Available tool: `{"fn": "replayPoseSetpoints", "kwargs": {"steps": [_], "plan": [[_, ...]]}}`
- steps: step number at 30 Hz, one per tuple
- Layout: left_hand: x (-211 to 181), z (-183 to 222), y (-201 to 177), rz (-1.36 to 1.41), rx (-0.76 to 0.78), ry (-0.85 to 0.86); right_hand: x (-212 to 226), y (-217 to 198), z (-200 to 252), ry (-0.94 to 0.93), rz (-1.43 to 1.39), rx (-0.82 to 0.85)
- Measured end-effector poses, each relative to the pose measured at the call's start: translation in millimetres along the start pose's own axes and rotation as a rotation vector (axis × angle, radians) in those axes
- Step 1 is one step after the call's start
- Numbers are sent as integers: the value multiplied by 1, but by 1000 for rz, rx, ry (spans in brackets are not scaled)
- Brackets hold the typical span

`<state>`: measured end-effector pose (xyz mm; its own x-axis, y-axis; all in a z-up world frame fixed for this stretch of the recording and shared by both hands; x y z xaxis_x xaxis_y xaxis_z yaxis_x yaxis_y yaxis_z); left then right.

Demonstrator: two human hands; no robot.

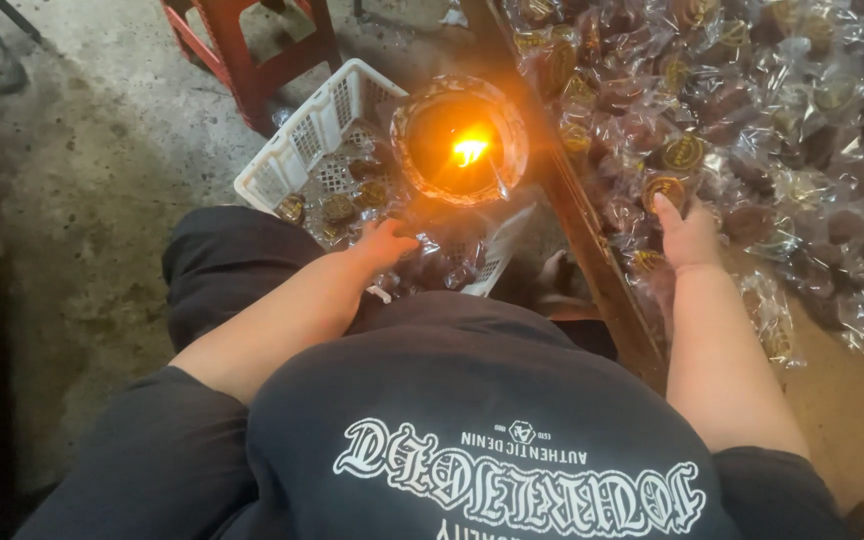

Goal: Sealing plastic bread bags by melting the opening over a flame.

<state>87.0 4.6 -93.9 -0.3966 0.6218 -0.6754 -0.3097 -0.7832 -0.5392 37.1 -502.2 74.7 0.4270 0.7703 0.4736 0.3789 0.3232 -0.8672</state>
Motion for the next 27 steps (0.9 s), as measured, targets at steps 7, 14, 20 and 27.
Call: {"fn": "replayPoseSetpoints", "kwargs": {"steps": [7, 14, 20, 27], "plan": [[-5, 10, -4, 23, -5, -13, 2, -27, 5, -49, -62, -198], [-43, 43, -18, 172, 137, 130, 50, -70, 13, -125, -458, -341], [-88, 95, -49, 381, 245, 309, 163, -32, 48, 47, -809, 82], [-98, 85, -12, 1010, 570, 330, 260, 52, 153, -53, -768, 701]]}}
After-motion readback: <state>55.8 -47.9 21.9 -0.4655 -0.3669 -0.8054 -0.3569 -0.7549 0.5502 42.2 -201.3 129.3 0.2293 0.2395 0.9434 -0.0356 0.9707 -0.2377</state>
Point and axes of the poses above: each hand's wrist, its own z-axis away from the middle knuckle, its own y-axis out of the palm, x = y × z, the point moved 8 cm from there along -z, towards the middle knuckle, and after that the axes turned 11 degrees about -x, right-handed, at the moved point
